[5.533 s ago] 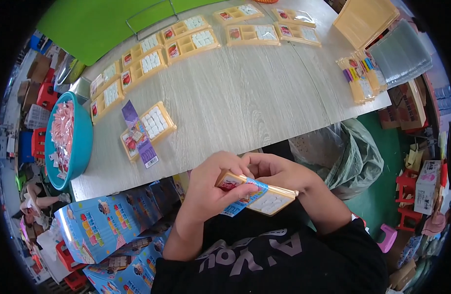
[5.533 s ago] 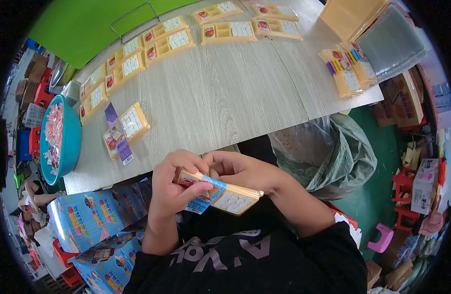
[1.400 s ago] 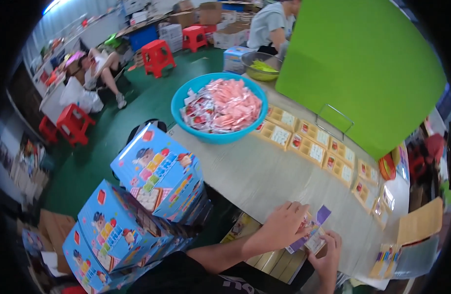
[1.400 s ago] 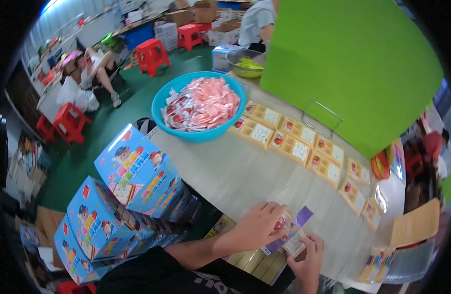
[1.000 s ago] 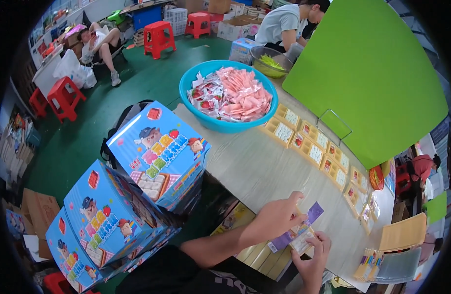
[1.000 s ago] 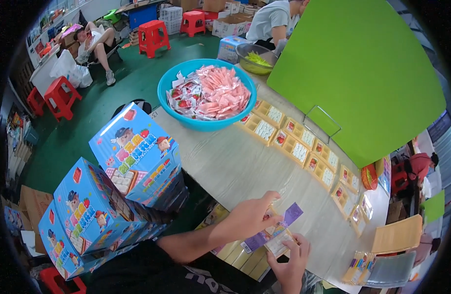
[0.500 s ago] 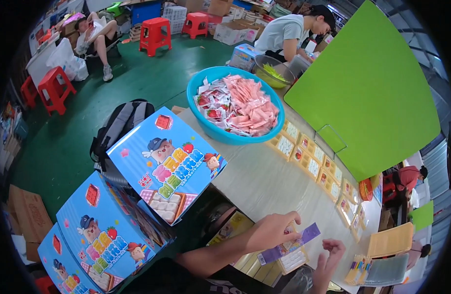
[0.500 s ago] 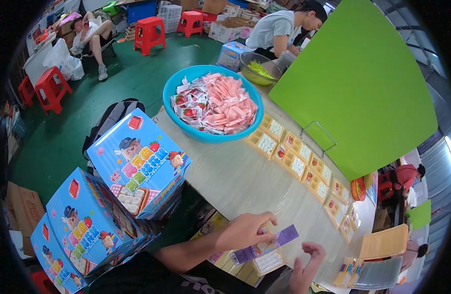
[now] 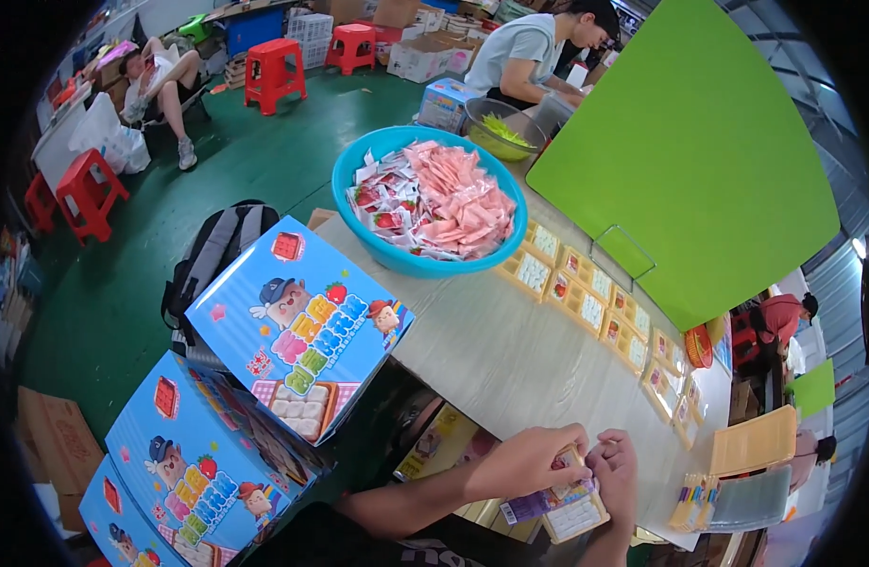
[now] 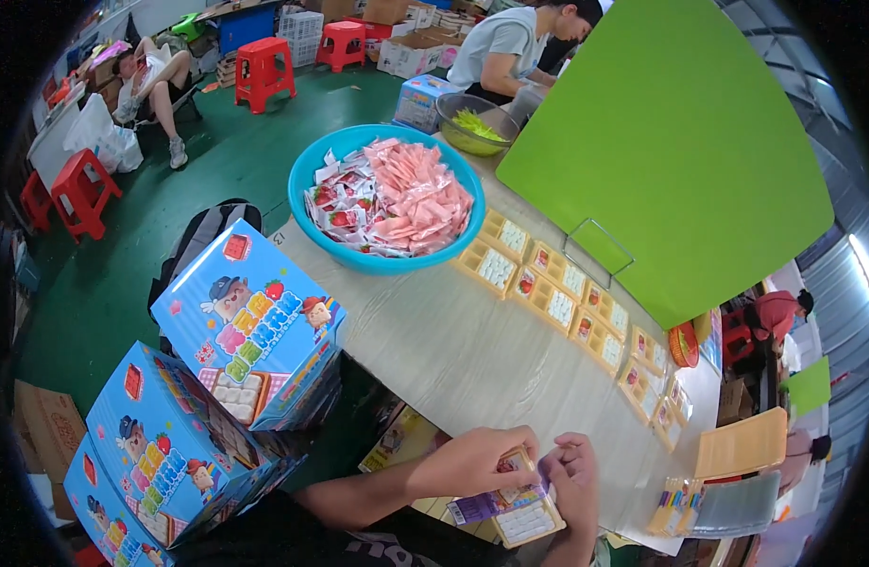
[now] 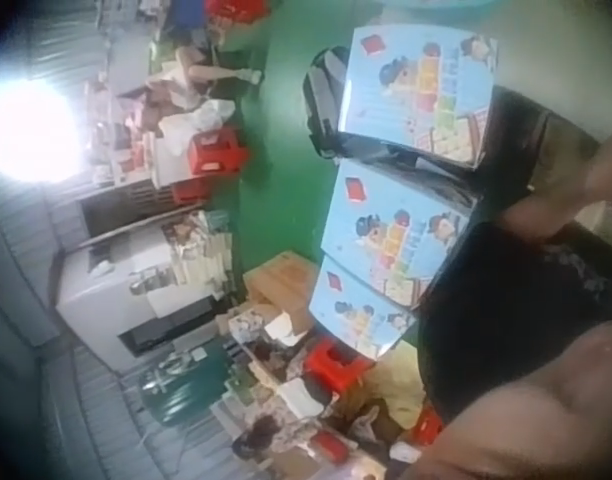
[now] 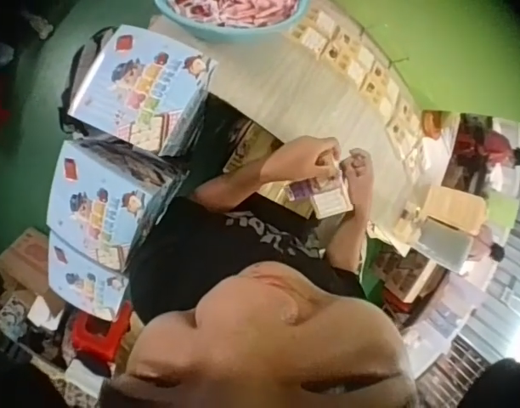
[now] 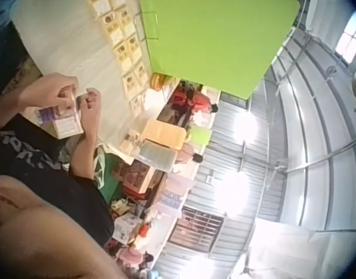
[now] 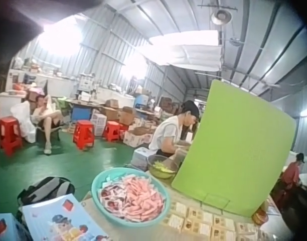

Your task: Assembling and applying labels to small plastic toy kits containing blocks.

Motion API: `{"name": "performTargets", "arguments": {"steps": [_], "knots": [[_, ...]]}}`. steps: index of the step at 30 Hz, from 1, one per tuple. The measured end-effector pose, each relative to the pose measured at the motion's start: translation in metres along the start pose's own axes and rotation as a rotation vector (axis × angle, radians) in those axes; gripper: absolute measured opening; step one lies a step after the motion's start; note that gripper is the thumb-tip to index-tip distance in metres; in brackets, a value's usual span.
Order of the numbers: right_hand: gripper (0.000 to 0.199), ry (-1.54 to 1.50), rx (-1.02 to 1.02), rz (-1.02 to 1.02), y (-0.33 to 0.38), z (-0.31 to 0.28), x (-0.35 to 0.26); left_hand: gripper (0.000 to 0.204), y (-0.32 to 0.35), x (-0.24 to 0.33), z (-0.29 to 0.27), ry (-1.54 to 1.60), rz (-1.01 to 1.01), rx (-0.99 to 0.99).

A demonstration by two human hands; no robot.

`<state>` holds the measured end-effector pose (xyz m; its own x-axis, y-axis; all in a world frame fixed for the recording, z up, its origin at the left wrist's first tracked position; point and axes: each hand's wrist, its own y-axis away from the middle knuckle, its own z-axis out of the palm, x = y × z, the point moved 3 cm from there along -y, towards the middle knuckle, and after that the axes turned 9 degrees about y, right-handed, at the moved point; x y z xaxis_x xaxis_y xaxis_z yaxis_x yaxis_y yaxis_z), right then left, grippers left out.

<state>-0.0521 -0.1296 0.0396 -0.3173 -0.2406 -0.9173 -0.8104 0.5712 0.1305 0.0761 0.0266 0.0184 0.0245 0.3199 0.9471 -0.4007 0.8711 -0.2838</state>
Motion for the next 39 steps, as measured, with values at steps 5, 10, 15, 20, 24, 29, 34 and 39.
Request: {"name": "performTargets", "arguments": {"steps": [5, 10, 15, 20, 24, 29, 34, 39], "knots": [[0.038, -0.037, -0.226, 0.094, 0.01, 0.008, 0.023, 0.039, -0.001, 0.002, 0.005, 0.137, -0.069, -0.019], [0.044, -0.361, -0.334, 0.272, 0.021, 0.017, 0.011, 0.04, -0.004, -0.001, 0.014, 0.142, 0.031, 0.005], [0.05, -0.595, -0.319, 0.32, 0.024, 0.026, 0.005, 0.039, -0.006, -0.004, 0.016, 0.133, 0.02, 0.009], [0.059, -0.68, -0.384, 0.307, 0.023, 0.026, 0.007, 0.038, -0.006, -0.004, 0.016, 0.081, 0.02, 0.032], [0.061, -0.593, -0.438, 0.305, 0.016, 0.02, 0.019, 0.038, -0.01, -0.008, 0.016, 0.13, -0.021, 0.02], [0.059, -0.528, -0.504, 0.244, 0.012, 0.014, 0.024, 0.038, -0.01, -0.016, 0.021, 0.169, -0.061, 0.036], [0.057, -0.417, -0.47, 0.269, 0.013, 0.014, 0.033, 0.036, -0.012, -0.018, 0.025, 0.174, -0.035, 0.09], [0.048, -0.446, -0.485, 0.196, 0.017, 0.012, 0.023, 0.034, -0.015, -0.009, 0.027, 0.117, -0.003, 0.083]]}}
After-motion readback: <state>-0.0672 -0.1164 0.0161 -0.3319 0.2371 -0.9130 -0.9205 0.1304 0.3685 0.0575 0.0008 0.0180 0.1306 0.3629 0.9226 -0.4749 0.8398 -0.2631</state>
